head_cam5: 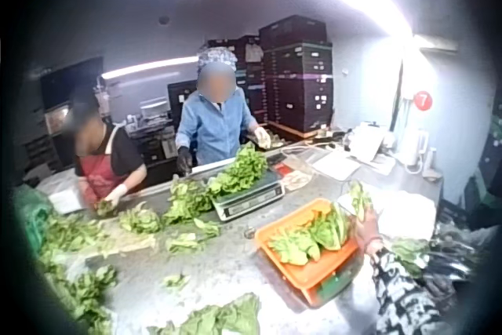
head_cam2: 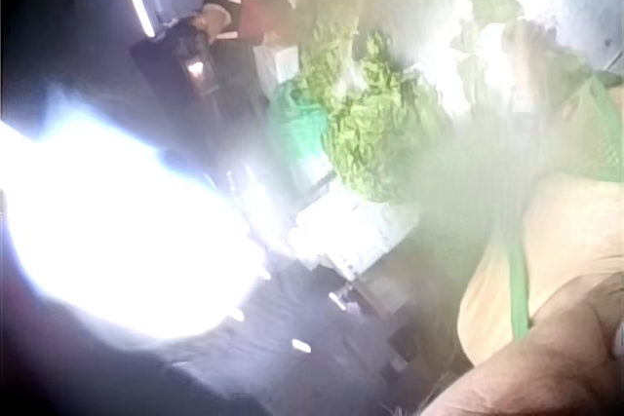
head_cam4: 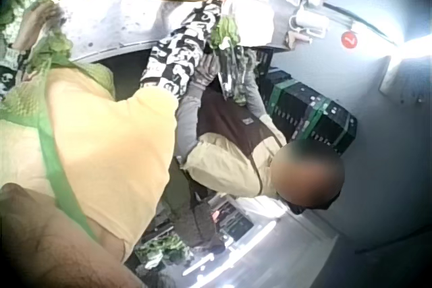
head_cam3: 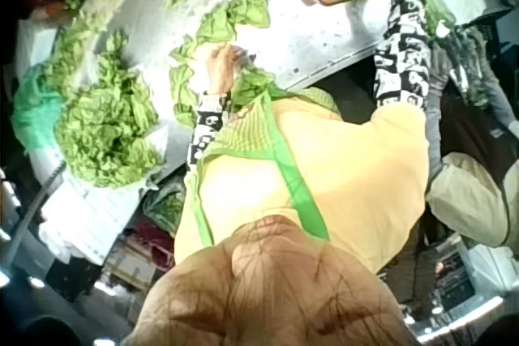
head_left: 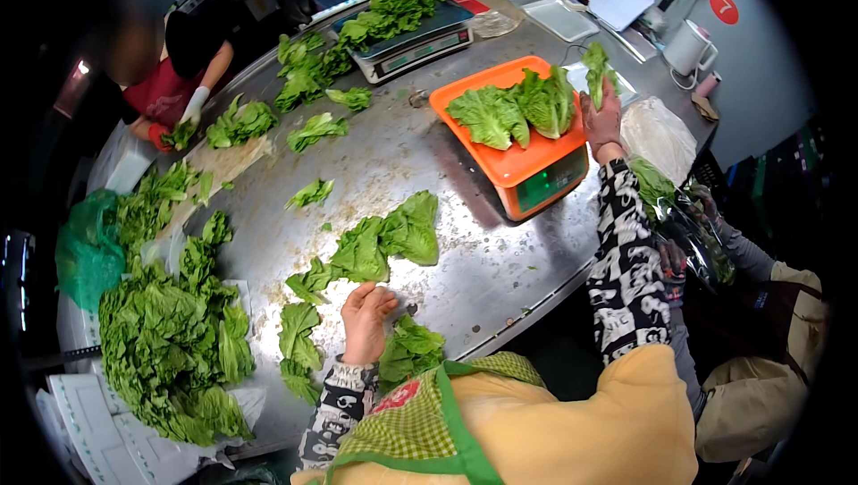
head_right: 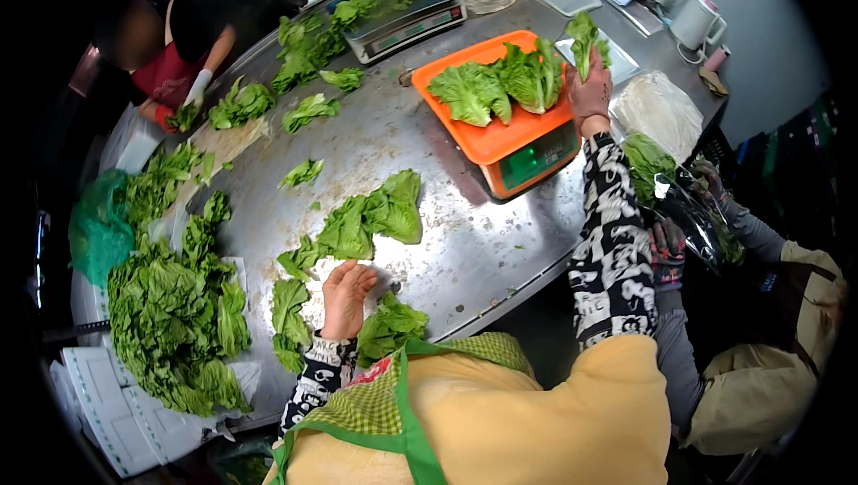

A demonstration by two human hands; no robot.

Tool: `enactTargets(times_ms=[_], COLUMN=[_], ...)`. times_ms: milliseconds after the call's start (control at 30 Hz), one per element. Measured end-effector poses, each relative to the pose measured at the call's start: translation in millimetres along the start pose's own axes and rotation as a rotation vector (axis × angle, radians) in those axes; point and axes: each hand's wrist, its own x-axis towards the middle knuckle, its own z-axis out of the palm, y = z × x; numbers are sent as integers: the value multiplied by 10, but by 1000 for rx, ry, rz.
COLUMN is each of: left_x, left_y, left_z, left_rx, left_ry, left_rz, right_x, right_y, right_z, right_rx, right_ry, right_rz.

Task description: The person sorts and prepares lettuce leaves on a large metal table. They pick up bunches of lettuce, separate the leaves, and place them onto a digital scale or into piles. Other workers are also present, performing similar tasks.

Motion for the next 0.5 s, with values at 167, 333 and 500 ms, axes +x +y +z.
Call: enactTargets(times_ms=[167, 333, 500], left_x=[164, 179, 205], left_y=[-63, -25, -81], left_z=[-24, -84, -133], left_rx=[53, 23, 2], left_ry=[-8, 90, 114], left_rz=[-50, 63, -12], right_x=[4, -615, -2251], right_y=[280, -600, -1604], right_z=[329, -130, 64], right_rx=[-294, -30, 578], right_ry=[-348, 154, -582], right_rz=[-20, -240, -190])
